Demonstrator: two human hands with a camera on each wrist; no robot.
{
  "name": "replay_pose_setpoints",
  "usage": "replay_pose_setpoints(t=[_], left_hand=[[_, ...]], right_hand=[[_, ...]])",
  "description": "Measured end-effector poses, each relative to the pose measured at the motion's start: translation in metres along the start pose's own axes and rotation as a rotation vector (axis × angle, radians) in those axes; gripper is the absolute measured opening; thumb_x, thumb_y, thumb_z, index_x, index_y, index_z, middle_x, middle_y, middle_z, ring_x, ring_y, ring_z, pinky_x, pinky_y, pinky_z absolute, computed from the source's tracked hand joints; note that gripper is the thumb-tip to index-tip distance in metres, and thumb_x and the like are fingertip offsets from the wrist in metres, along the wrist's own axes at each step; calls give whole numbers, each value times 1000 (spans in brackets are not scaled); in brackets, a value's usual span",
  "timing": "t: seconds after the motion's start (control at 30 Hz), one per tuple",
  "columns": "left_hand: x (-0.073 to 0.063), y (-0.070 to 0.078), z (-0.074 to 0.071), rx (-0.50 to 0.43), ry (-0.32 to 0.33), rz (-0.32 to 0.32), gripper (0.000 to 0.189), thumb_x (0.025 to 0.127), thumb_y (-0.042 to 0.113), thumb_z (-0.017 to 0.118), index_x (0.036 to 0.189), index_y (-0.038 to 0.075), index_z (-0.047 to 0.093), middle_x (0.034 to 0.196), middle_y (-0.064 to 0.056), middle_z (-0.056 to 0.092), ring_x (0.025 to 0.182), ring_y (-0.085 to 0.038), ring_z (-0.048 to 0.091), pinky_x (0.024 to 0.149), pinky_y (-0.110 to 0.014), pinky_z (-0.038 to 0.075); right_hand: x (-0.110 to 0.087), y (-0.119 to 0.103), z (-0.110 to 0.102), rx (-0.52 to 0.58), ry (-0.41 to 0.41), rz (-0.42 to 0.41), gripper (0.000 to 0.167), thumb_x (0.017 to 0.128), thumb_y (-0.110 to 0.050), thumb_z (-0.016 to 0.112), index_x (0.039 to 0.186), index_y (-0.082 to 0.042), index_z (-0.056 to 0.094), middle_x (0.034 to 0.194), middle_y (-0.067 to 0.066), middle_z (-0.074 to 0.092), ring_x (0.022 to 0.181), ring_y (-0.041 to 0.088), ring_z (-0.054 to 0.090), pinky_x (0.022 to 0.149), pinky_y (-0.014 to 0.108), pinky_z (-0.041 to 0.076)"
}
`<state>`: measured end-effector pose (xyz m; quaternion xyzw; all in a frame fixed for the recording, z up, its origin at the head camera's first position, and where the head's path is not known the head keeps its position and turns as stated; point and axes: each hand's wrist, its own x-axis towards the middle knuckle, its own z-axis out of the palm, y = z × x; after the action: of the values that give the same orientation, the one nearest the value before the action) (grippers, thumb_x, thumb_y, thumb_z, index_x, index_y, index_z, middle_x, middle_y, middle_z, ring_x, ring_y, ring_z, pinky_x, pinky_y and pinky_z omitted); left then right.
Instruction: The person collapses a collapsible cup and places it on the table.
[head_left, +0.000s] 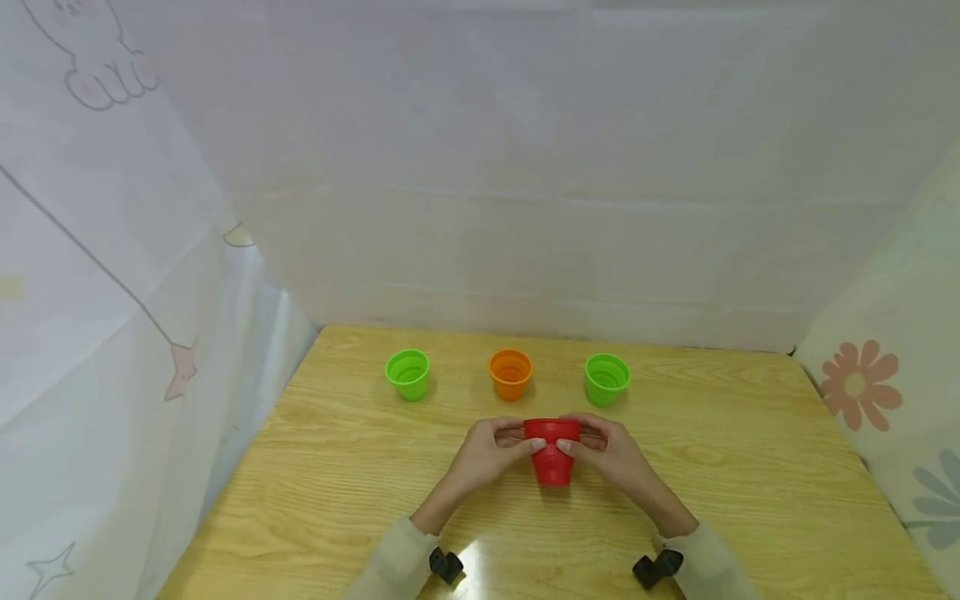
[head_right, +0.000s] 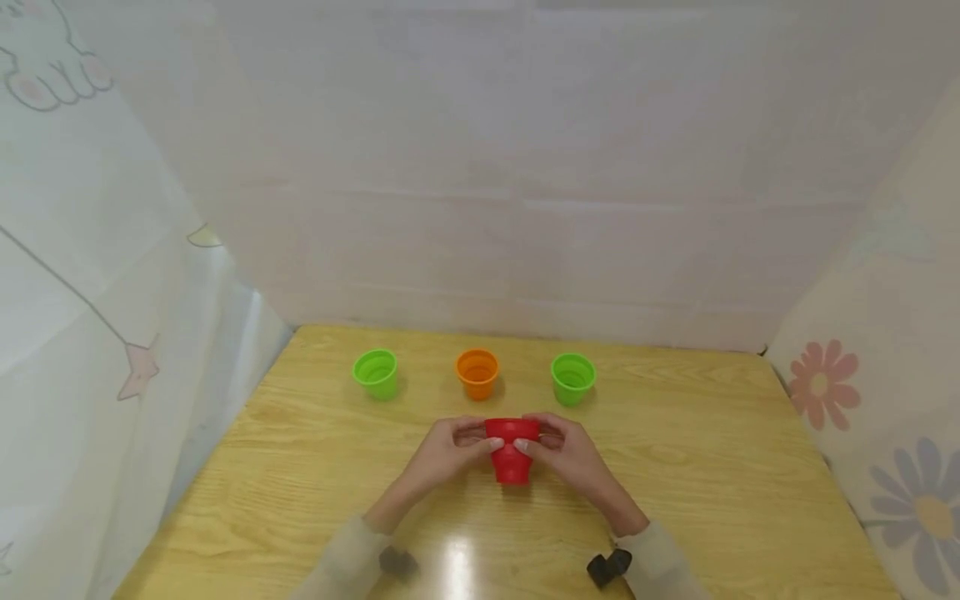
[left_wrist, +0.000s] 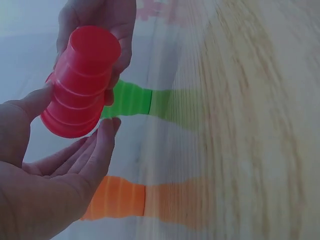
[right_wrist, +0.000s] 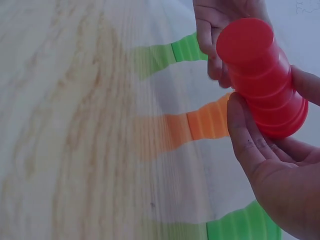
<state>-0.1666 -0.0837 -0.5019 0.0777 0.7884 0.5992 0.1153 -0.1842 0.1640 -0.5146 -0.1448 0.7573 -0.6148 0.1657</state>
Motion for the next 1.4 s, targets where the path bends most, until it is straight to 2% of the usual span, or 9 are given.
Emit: replay_pose_setpoints(t=[0.2,0.3,0.5,0.7,0.87,1.03,1.2,1.3,1.4], left_hand=[[0,-4,-1,-41,11,47,62,95,34,81,143,0,61,139,-20,68,128,-34,69,105,-39,61],[1,-5,-2,-45,12,74,58,96,33,79,143,3,62,141,-19,67,130,-34,67,108,-38,59],[2,-8,-1,-66,17,74,45,97,29,78,132,3,67,130,-19,73,120,-31,73,97,-34,64],[4,-11,-2,-113,27,49,36,98,27,77,122,1,70,121,-19,77,110,-26,77,95,-37,66],[3,-12,-3,-152,9,-14,34,98,29,77,117,1,70,113,-17,80,101,-18,79,95,-42,65],[0,-14,-2,-194,-23,-51,37,101,30,73,118,-2,69,104,-17,81,90,-14,79,98,-51,64],[2,-18,-3,-193,-43,-42,39,103,33,69,121,-2,68,107,-18,81,93,-14,78,99,-49,64],[2,-19,-4,-190,-60,-32,40,105,34,66,124,-2,67,109,-19,80,95,-20,79,99,-49,64],[2,-19,-4,-232,-80,-30,42,106,33,66,126,-2,68,113,-20,80,97,-24,80,99,-52,63]], right_hand=[[0,1,0,4,-2,75,64,99,-33,75,148,2,54,138,21,69,120,20,72,97,26,62],[1,2,1,16,-4,109,63,100,-36,73,147,4,55,136,20,70,116,17,73,98,28,62],[2,4,2,42,-43,115,54,104,-38,67,140,3,61,130,15,73,108,14,73,95,28,64],[3,5,0,51,-101,92,55,110,-41,55,141,4,59,128,15,72,108,15,74,98,34,64],[0,3,-2,52,-92,86,54,109,-39,59,141,3,61,135,18,69,116,21,74,103,38,62],[-3,1,-2,104,-73,71,54,108,-35,61,143,7,58,140,24,66,116,22,74,102,37,63],[1,4,2,119,-20,99,54,107,-35,63,142,6,59,136,19,69,112,13,75,100,34,63],[2,5,3,122,-13,106,55,107,-36,63,141,6,59,134,19,71,112,13,75,99,34,64],[2,5,3,130,-14,116,56,106,-37,63,141,6,60,133,18,71,111,14,75,98,33,64]])
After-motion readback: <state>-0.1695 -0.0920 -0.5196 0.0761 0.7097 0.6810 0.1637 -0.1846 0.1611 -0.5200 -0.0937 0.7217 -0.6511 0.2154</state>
